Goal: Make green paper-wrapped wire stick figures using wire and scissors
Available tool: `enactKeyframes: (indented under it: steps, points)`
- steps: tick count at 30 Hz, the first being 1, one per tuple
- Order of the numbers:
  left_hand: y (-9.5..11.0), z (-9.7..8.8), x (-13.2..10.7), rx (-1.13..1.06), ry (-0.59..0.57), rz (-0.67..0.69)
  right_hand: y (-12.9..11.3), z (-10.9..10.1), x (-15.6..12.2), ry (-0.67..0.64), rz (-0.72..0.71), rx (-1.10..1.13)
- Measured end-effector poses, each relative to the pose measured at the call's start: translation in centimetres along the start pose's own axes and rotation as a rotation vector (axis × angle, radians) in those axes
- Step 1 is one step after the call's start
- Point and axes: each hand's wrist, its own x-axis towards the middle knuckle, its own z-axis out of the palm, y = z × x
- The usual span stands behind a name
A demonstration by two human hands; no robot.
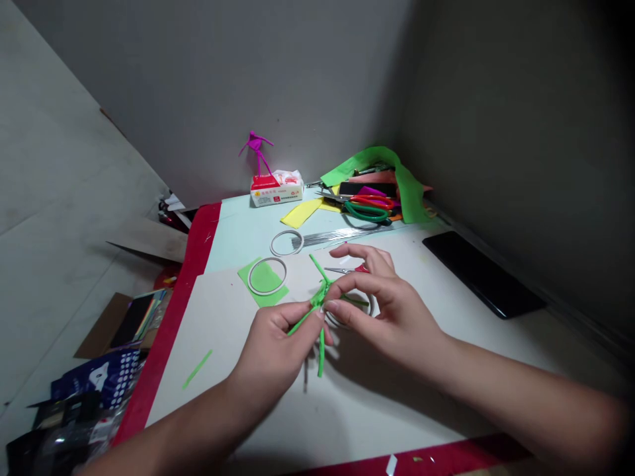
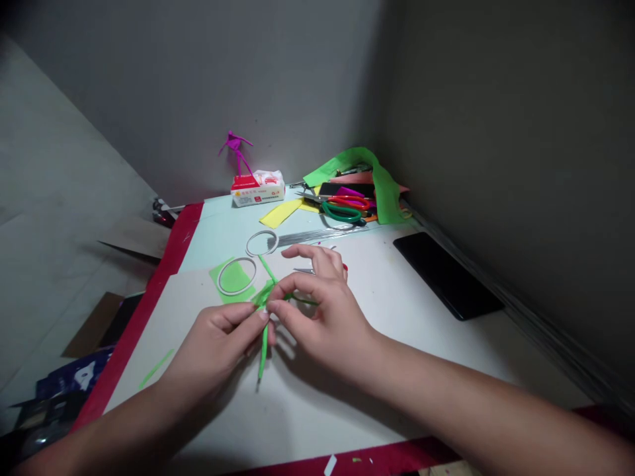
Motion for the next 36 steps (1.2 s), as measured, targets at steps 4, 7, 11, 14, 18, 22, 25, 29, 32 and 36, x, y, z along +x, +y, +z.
enactKeyframes:
  steps: [4, 7, 11, 14, 18, 22, 25, 29, 32, 36]
  points:
    - [0.2, 0.1, -0.1, 0.011, -0.007, 0.01, 0.1, 0.2, 0.0, 0.001, -0.002, -0.022]
    - [0.2, 0.0, -0.1, 0.009, -0.004, 0.006, 0.2, 0.3, 0.0, 0.019, -0.03, -0.053]
    - [0.4, 0.1, -0.1, 0.023, 0.006, -0.005, 0.2, 0.4, -0.1, 0.051, -0.055, -0.096]
    - [0.6, 0.2, -0.2, 0.022, 0.02, -0.014, 0.3, 0.4, -0.2, 0.062, -0.062, -0.102]
    - [0.7, 0.4, -0.2, 0.028, 0.035, -0.015, 0.4, 0.6, -0.2, 0.074, -0.072, -0.107]
    - [0.7, 0.5, -0.3, 0.047, 0.06, 0.006, 0.6, 1.0, -0.3, 0.108, -0.098, -0.123]
    - [0.5, 0.5, -0.5, 0.045, 0.067, -0.016, 0.7, 1.2, -0.4, 0.123, -0.109, -0.132]
    - [0.3, 0.4, -0.5, -0.003, 0.041, -0.016, 0.9, 1.3, -0.4, 0.117, -0.113, -0.126]
    - [0.2, 0.4, -0.4, -0.031, 0.033, -0.022, 1.0, 1.4, -0.4, 0.117, -0.123, -0.121]
    - [0.2, 0.4, -0.2, -0.005, 0.042, -0.023, 1.1, 1.5, -0.4, 0.13, -0.111, -0.129]
